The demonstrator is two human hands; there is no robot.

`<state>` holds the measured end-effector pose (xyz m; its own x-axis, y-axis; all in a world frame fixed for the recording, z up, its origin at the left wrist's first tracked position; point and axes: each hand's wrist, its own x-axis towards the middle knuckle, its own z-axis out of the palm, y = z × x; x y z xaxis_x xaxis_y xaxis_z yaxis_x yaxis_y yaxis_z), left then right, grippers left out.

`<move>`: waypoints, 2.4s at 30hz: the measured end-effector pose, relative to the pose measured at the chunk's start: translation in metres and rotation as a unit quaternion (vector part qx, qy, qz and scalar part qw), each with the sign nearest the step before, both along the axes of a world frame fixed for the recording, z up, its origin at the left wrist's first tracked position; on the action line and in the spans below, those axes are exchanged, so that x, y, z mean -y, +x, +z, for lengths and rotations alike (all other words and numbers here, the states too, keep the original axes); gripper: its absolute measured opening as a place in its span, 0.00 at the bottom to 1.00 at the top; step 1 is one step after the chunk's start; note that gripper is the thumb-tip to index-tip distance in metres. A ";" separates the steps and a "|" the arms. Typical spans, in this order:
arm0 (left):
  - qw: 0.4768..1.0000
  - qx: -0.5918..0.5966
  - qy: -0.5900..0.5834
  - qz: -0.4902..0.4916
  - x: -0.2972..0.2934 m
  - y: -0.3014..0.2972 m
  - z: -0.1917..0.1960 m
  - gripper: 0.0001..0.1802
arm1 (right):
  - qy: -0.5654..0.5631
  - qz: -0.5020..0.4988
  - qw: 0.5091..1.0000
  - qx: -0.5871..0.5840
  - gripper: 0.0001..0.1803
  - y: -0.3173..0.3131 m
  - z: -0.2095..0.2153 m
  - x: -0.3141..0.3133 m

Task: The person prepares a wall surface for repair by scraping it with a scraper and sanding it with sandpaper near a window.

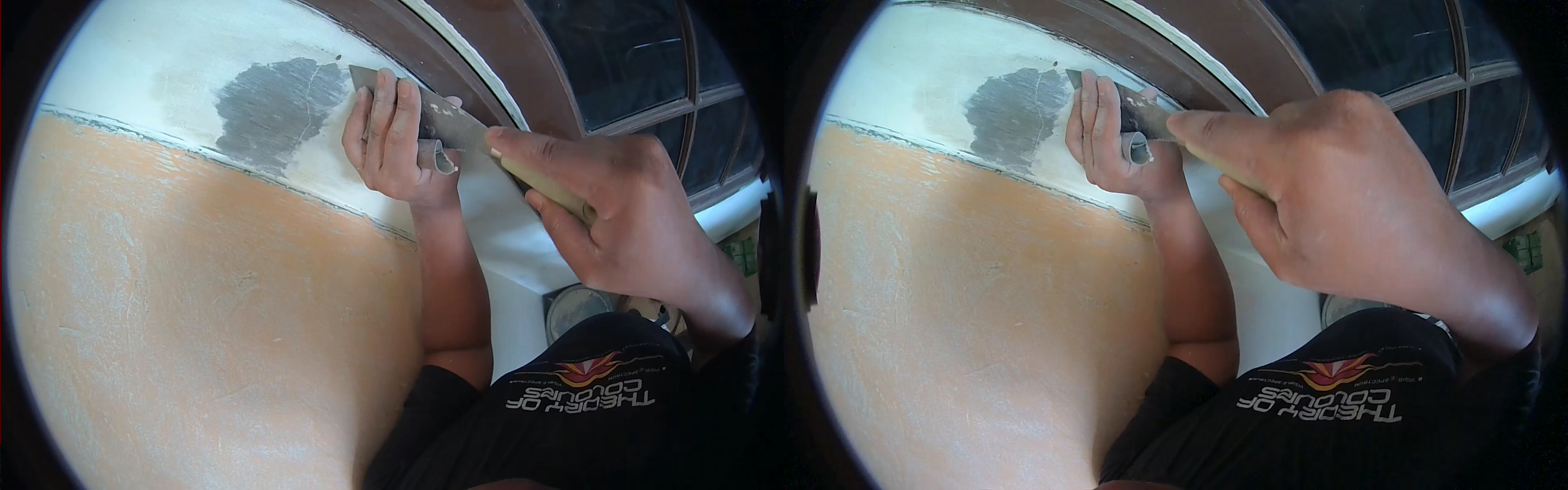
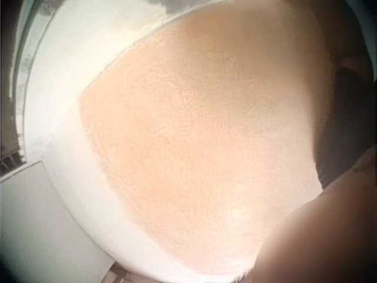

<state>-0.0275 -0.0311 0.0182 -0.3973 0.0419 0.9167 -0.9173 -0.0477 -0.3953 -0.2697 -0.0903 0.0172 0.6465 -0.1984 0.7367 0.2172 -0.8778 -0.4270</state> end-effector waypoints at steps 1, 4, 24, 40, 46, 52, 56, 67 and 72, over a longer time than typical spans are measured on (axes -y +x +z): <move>1.000 0.004 0.008 0.003 0.000 -0.002 0.002 0.23 | 0.004 -0.003 1.000 0.007 0.27 -0.001 0.000 0.003; 1.000 -0.004 -0.010 0.007 0.004 -0.003 0.002 0.20 | -0.009 -0.019 1.000 0.022 0.26 0.001 -0.001 -0.002; 1.000 -0.014 -0.017 -0.012 0.006 0.001 -0.002 0.22 | -0.001 -0.002 0.999 0.036 0.26 0.007 -0.004 0.001; 1.000 -0.001 0.009 -0.011 0.001 -0.002 0.001 0.23 | 0.011 0.000 1.000 0.018 0.28 0.003 -0.004 0.000; 0.999 -0.024 0.001 0.026 -0.003 -0.002 0.005 0.22 | 0.022 0.028 0.998 0.059 0.26 0.018 0.001 -0.002; 1.000 -0.006 0.014 -0.005 -0.006 -0.001 0.004 0.21 | 0.055 0.049 0.995 0.073 0.27 0.014 -0.006 -0.006; 0.999 -0.013 -0.007 -0.042 0.014 -0.014 0.001 0.21 | 0.037 0.006 0.999 0.015 0.28 -0.010 0.008 -0.006; 1.000 0.004 0.012 -0.008 -0.002 -0.003 0.004 0.20 | 0.070 0.066 0.993 0.066 0.29 0.009 -0.008 -0.003; 1.000 0.011 0.005 -0.026 0.001 -0.004 0.002 0.20 | 0.037 0.052 0.996 0.063 0.29 0.007 -0.010 0.000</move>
